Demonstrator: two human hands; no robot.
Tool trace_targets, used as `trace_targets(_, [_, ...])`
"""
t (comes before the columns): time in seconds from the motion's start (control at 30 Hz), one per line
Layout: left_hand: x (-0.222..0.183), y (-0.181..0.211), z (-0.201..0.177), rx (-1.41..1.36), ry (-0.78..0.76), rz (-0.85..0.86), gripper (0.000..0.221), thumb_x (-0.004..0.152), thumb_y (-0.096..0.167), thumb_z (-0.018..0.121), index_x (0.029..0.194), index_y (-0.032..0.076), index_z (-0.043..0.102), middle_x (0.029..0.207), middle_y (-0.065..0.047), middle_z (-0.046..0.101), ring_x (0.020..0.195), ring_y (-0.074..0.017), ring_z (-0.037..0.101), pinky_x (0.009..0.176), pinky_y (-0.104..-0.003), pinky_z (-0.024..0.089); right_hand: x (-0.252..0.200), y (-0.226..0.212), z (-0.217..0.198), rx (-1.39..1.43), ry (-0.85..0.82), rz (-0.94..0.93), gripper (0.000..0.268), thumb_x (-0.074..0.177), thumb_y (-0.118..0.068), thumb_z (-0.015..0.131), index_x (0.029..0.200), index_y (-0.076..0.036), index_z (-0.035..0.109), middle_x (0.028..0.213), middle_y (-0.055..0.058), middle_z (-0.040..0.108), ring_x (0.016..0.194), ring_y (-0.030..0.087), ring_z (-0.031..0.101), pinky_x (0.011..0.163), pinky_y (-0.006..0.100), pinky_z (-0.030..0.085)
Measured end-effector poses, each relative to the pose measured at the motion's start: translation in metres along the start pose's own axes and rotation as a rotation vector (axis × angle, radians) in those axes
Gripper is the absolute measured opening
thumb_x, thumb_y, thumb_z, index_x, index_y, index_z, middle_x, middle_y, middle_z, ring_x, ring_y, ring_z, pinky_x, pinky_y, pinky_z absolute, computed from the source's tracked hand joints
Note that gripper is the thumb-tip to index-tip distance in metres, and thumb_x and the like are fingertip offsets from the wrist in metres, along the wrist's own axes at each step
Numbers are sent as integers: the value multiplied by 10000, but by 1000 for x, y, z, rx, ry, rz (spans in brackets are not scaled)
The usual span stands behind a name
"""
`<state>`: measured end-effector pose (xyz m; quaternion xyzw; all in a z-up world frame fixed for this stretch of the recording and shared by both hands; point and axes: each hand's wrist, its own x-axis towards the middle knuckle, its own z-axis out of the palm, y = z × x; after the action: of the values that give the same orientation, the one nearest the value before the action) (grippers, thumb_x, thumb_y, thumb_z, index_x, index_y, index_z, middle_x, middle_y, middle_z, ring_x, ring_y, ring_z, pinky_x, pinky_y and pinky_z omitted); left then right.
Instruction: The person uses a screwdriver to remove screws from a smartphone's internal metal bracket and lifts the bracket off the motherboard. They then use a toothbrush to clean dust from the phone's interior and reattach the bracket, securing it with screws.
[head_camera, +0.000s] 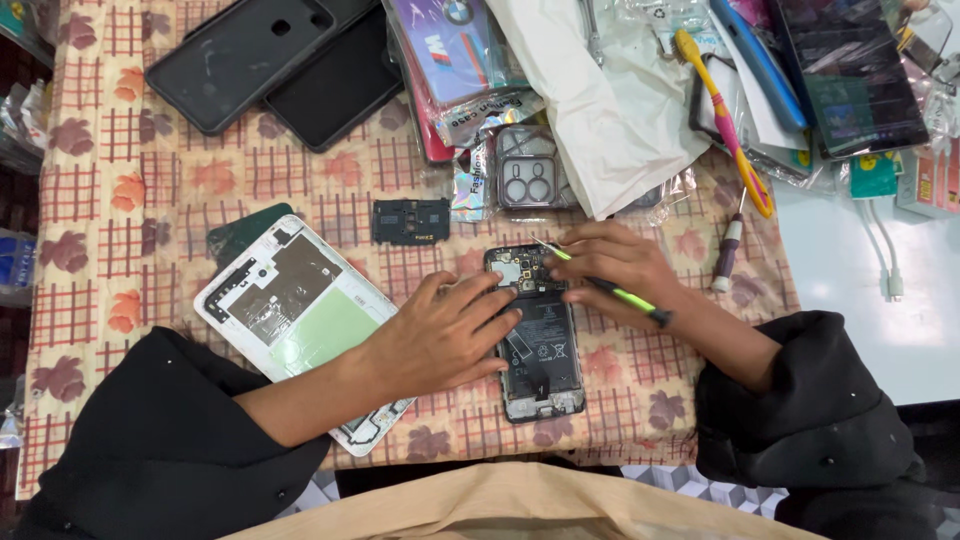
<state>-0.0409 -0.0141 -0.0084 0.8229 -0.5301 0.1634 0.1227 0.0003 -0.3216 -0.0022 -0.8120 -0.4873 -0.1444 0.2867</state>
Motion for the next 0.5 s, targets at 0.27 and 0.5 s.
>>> trace_targets(0.27, [-5,31,-4,84,24,32,676,907,644,628,1202,41,703,1427,-149,573,1346,-309,477,985,-560,420,18,-23,6,-146,-79,162,341,854,-203,802,1136,-83,653,1184,104,711,1153,316,644,949,421,553])
trace_targets(0.5, [-7,47,-13,62,2,4,752,865,682,635,1160,-5,712,1538,-171,460,1439,-328,379,995,-570,390,25,-37,11,-208,-3,195,347,866,-183,792,1139,-58,618,1113,112,672,1077,325,641,896,423,548])
